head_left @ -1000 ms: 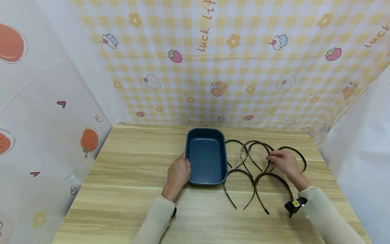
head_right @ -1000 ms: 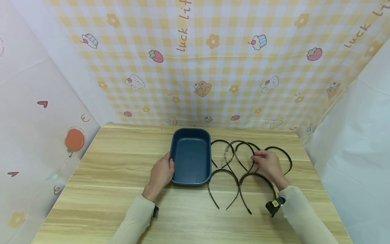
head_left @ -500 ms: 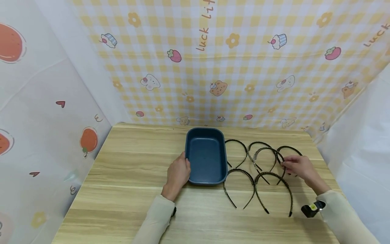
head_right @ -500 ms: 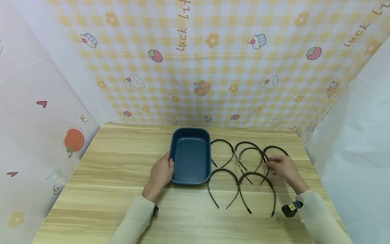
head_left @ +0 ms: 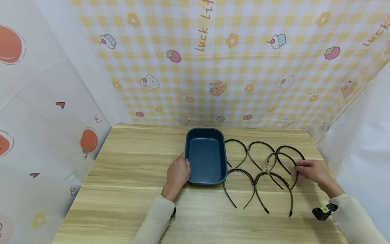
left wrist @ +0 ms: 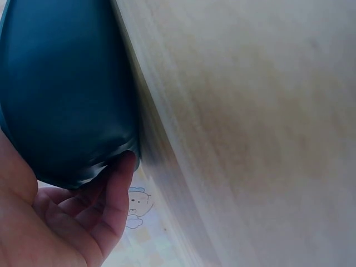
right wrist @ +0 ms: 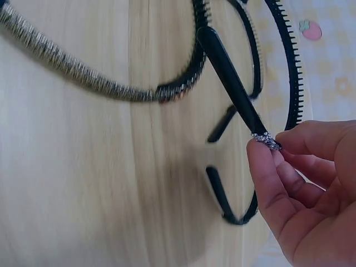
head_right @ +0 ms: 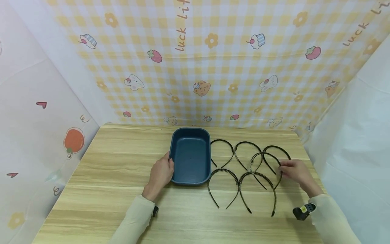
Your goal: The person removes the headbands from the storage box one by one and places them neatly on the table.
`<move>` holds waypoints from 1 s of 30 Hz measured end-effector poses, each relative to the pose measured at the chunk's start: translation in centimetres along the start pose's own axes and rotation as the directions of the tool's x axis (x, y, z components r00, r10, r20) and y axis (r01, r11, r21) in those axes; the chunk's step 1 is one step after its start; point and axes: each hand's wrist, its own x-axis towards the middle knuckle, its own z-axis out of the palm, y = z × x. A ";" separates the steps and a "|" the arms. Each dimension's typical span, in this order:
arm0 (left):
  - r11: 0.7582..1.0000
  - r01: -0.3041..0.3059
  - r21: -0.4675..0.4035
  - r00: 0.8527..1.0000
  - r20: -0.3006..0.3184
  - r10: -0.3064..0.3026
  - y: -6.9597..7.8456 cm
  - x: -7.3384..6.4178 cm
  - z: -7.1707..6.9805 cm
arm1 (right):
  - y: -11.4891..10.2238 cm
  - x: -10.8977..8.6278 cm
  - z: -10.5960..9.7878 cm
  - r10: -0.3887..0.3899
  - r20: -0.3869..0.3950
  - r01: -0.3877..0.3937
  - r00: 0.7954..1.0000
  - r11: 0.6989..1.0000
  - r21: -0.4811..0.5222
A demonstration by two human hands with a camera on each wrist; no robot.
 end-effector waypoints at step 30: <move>1.000 -0.015 -0.016 1.000 -0.010 0.015 0.3 -0.2 0.0 | 7.5 -3.8 -4.6 0.126 0.212 -0.173 0.969 0.959 0.222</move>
